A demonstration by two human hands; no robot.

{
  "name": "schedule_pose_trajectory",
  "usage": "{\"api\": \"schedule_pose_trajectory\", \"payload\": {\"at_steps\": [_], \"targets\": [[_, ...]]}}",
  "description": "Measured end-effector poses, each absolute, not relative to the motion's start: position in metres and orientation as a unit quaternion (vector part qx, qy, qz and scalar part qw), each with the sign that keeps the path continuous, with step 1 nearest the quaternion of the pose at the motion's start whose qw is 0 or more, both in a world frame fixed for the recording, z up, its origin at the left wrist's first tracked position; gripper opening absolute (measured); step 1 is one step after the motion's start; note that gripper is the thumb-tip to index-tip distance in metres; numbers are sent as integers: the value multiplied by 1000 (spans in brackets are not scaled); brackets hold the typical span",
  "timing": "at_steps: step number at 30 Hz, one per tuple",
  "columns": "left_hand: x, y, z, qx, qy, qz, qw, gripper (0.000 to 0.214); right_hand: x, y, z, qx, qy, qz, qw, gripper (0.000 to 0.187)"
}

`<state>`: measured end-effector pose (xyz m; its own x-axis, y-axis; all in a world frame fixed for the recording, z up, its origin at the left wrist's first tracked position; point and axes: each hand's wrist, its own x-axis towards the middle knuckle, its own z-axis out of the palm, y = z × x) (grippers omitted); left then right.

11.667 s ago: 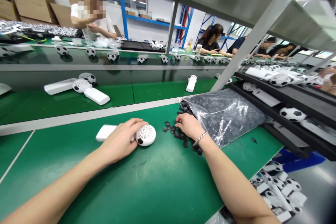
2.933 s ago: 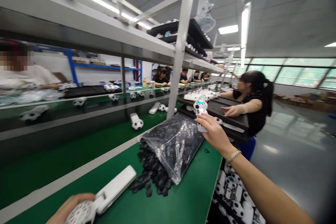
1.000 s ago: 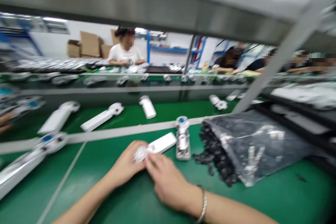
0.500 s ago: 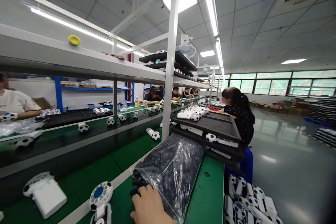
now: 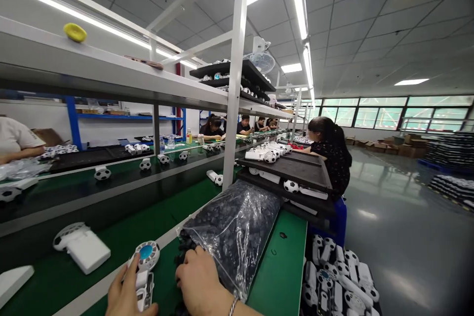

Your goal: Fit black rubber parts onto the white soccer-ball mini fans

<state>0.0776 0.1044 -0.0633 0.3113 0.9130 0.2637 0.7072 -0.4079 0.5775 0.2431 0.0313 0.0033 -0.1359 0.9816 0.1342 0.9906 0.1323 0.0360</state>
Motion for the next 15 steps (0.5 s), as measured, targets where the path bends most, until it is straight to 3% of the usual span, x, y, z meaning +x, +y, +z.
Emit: {"api": "schedule_pose_trajectory", "payload": {"at_steps": [2, 6, 10, 15], "targets": [[71, 93, -59, 787, 502, 285, 220, 85, 246, 30, 4, -641, -761, -62, 83, 4], [33, 45, -30, 793, 472, 272, 274, 86, 245, 23, 4, -625, -762, -24, 168, 11], [5, -6, 1, 791, 484, 199, 317, 89, 241, 18, 3, -584, -780, 65, 216, 15], [-4, -31, 12, 788, 467, 197, 348, 94, 232, 13, 3, -534, -780, 186, 269, 20]]}}
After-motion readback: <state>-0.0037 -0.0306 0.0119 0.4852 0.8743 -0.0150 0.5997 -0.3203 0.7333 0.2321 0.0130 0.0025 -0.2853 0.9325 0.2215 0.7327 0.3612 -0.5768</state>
